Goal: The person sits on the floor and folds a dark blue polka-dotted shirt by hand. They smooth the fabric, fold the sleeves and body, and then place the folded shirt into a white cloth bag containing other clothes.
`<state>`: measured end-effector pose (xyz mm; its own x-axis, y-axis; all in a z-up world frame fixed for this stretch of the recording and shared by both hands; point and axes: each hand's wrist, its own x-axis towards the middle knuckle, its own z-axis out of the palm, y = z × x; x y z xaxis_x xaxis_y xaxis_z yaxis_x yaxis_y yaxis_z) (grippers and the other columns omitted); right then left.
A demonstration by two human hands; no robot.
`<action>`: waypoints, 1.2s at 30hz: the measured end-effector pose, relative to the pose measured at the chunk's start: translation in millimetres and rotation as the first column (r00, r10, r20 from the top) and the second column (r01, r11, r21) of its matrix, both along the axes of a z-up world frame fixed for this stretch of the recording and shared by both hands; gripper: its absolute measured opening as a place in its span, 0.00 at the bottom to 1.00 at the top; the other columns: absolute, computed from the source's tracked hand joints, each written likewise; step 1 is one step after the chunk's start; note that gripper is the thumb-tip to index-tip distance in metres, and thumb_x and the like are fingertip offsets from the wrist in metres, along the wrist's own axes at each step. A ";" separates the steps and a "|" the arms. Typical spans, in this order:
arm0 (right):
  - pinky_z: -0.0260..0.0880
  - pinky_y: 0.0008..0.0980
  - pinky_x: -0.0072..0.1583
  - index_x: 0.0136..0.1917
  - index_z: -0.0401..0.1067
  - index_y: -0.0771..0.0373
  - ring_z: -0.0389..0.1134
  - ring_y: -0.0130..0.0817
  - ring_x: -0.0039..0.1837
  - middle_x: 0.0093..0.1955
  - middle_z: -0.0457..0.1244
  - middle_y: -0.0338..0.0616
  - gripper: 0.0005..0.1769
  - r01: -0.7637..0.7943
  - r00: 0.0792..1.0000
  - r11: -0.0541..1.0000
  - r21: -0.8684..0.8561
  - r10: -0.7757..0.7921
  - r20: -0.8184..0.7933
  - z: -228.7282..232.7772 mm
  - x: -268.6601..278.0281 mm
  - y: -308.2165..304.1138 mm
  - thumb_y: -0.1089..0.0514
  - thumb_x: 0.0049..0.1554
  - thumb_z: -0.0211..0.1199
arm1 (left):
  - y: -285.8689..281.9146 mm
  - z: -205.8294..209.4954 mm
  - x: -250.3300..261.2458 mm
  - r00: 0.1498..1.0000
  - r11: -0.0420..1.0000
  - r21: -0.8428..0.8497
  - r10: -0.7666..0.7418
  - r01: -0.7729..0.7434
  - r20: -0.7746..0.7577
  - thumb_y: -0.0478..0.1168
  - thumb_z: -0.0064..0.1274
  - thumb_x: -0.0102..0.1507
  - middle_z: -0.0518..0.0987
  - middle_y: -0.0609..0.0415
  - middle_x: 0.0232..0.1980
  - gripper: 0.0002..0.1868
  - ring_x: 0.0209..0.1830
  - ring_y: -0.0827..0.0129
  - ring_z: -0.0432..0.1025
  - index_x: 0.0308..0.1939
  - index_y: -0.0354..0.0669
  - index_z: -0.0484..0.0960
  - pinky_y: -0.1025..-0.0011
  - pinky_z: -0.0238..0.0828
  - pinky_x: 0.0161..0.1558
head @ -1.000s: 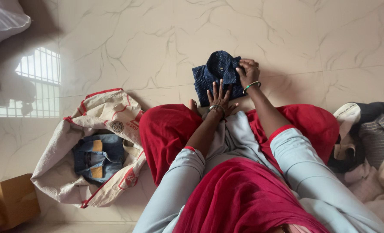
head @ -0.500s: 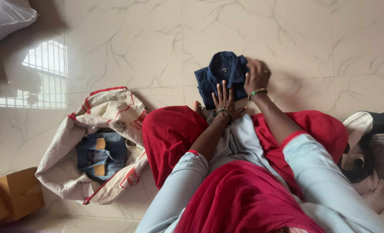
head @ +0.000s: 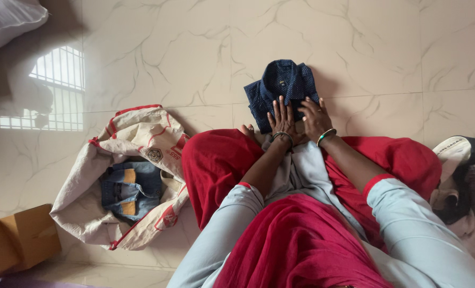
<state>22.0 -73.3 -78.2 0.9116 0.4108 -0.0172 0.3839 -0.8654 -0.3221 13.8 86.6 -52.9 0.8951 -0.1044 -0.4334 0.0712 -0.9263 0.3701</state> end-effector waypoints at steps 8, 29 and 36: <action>0.23 0.67 0.85 0.73 0.68 0.58 0.46 0.46 0.88 0.74 0.61 0.47 0.25 -0.095 0.982 0.954 -0.283 0.044 -0.183 7.8 53.1 25.1 0.47 0.72 0.41 | 2.7 -8.1 1.1 0.999 0.997 -0.071 -0.027 0.030 0.047 0.76 0.65 0.42 0.21 0.45 0.84 0.81 0.83 0.46 0.14 0.81 0.44 0.30 0.36 0.16 0.76; 0.17 0.85 0.72 0.86 0.41 0.41 0.26 0.36 0.88 0.89 0.27 0.32 0.42 0.389 0.910 0.889 -0.241 -0.411 -0.045 -22.2 43.6 3.3 0.42 0.63 0.51 | 12.6 -58.3 -16.3 0.810 0.879 -0.478 0.288 -0.011 0.511 0.35 0.57 0.59 0.71 0.61 0.70 0.24 0.75 0.67 0.63 0.59 0.54 0.75 0.65 0.61 0.79; 0.14 0.84 0.69 0.86 0.38 0.47 0.21 0.40 0.87 0.88 0.23 0.37 0.48 0.388 0.911 0.851 -0.354 -0.411 0.009 -27.9 20.5 7.6 0.45 0.59 0.55 | 41.1 -36.4 20.3 0.560 0.615 -0.536 0.777 -0.578 0.288 0.48 0.68 0.55 0.76 0.45 0.59 0.29 0.63 0.48 0.66 0.56 0.40 0.78 0.52 0.61 0.61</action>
<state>42.5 -65.7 -106.1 0.9877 -0.0310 -0.1536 -0.0300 -0.9995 0.0086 34.1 127.7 -89.3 0.8186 0.5736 -0.0304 0.3558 -0.4649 0.8107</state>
